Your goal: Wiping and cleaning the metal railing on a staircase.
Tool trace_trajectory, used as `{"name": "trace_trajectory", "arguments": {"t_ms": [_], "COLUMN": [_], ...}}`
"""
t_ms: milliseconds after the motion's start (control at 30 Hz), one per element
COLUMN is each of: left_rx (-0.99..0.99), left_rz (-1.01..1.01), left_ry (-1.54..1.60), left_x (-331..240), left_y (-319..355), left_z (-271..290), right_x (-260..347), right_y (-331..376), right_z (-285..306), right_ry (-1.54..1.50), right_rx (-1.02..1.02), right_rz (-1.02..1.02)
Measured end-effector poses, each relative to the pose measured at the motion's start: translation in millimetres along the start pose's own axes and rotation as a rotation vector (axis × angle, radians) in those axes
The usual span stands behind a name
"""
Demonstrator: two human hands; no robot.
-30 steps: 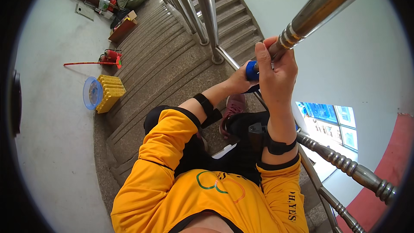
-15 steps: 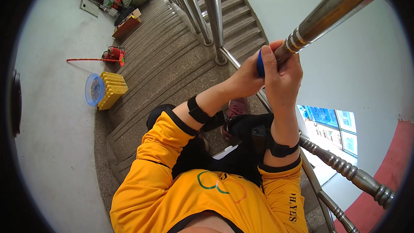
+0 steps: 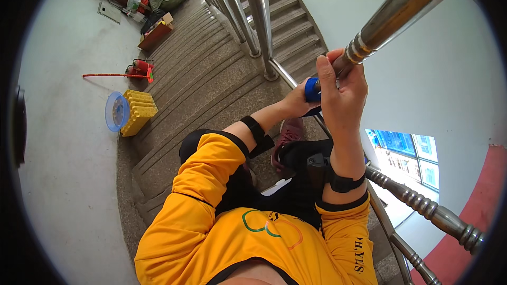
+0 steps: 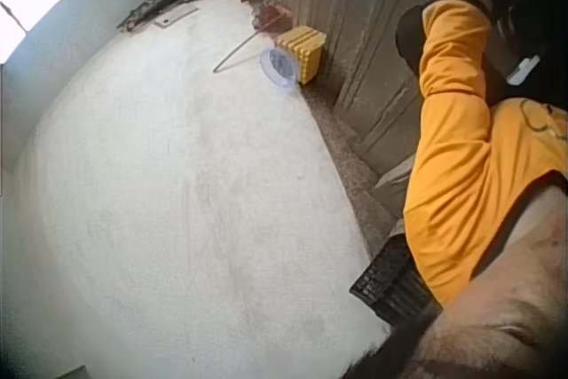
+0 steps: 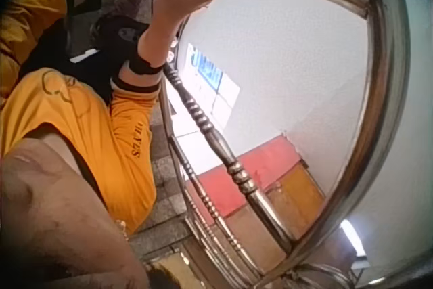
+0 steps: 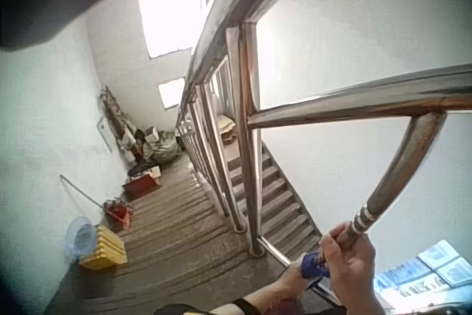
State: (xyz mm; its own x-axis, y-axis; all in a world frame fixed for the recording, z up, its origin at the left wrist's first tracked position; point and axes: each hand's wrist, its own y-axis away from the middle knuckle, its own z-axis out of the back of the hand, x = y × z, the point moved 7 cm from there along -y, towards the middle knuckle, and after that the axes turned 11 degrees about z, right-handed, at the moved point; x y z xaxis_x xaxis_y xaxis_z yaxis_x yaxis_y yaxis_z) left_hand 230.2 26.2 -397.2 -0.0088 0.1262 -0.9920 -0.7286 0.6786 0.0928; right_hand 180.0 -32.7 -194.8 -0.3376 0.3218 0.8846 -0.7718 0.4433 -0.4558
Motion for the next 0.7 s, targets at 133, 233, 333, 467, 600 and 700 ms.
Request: {"name": "trace_trajectory", "arguments": {"t_ms": [133,233,333,467,600,700], "left_rx": [-0.009,-0.024,0.067,-0.027,0.103,0.168], "left_rz": [0.016,0.051,0.133,-0.006,-0.101,-0.143], "left_ry": [-0.007,-0.007,-0.024,-0.015,0.161,0.170], "left_x": [-3.5,-11.1,-17.2,-45.5,-126.0,-144.3], "left_y": [0.9,3.8,6.2,5.8,15.3,19.2], "left_z": [-0.1,2.0,-1.0,3.7,4.0,5.6], "right_x": [-0.3,0.0,-1.3,-1.4,3.6,4.9], "right_y": [0.0,1.0,1.5,2.1,1.5,0.8], "right_z": [1.6,1.9,2.2,-0.4,3.9,2.6], "right_ry": [0.015,0.008,-0.014,-0.054,-0.023,-0.011], "right_rx": [0.003,0.000,-0.005,-0.006,-0.029,-0.016], "right_rz": [0.006,-0.012,-0.015,-0.025,-0.018,-0.015]}}
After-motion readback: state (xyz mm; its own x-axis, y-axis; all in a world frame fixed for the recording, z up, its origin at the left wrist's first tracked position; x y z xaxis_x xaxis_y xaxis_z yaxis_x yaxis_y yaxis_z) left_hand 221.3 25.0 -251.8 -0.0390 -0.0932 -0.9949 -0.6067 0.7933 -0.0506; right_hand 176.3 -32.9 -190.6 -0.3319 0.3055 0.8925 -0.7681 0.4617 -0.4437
